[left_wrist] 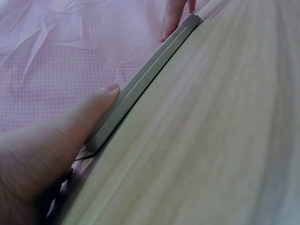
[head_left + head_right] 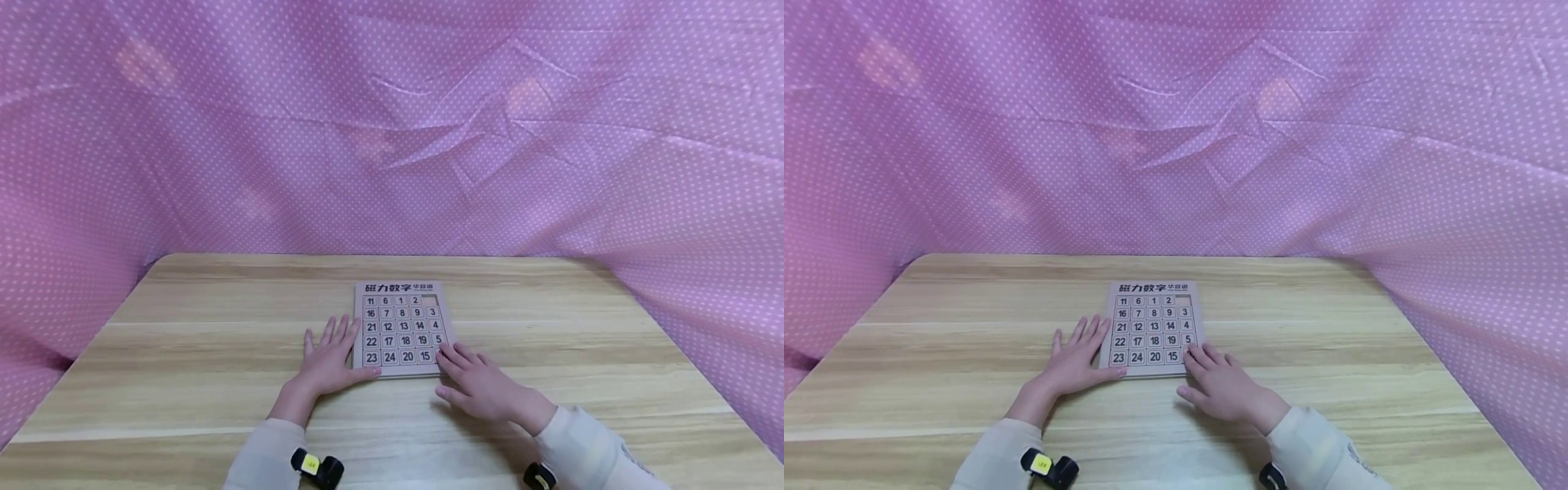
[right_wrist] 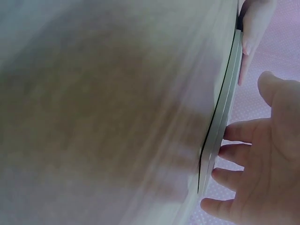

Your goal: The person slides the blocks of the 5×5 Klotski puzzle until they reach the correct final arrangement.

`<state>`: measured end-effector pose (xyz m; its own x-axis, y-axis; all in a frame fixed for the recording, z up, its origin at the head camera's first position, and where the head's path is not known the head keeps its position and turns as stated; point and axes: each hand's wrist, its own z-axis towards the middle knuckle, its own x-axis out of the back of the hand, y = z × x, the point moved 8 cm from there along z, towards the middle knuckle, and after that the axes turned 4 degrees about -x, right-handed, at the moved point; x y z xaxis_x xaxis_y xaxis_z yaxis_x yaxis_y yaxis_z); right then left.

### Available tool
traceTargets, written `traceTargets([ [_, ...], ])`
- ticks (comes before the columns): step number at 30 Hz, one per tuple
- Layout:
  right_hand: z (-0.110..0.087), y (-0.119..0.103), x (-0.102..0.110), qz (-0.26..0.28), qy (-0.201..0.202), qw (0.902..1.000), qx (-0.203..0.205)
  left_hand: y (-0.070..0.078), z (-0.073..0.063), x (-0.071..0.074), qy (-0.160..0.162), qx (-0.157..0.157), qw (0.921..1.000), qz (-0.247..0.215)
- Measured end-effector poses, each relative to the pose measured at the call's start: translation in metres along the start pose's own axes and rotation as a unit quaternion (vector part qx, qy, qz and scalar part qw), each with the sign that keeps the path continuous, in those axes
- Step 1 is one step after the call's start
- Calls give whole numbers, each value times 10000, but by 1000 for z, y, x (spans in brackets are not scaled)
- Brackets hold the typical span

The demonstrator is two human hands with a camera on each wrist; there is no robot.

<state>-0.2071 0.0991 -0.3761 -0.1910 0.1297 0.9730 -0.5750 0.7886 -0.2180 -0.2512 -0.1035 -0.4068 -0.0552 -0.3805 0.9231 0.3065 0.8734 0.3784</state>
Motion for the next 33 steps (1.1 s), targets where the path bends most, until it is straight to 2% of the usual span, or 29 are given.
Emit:
traceTargets([
  [11, 13, 8, 0, -9, 108, 9999, -133, -2, 1, 0, -43, -13, 10000, 13],
  [16, 19, 8, 2, 187, 70, 9995, -239, -2, 1, 1, -39, -27, 10000, 14],
  [33, 25, 15, 0, 159, 147, 9993, -312, -1, 0, 0, -66, -6, 10000, -25],
])
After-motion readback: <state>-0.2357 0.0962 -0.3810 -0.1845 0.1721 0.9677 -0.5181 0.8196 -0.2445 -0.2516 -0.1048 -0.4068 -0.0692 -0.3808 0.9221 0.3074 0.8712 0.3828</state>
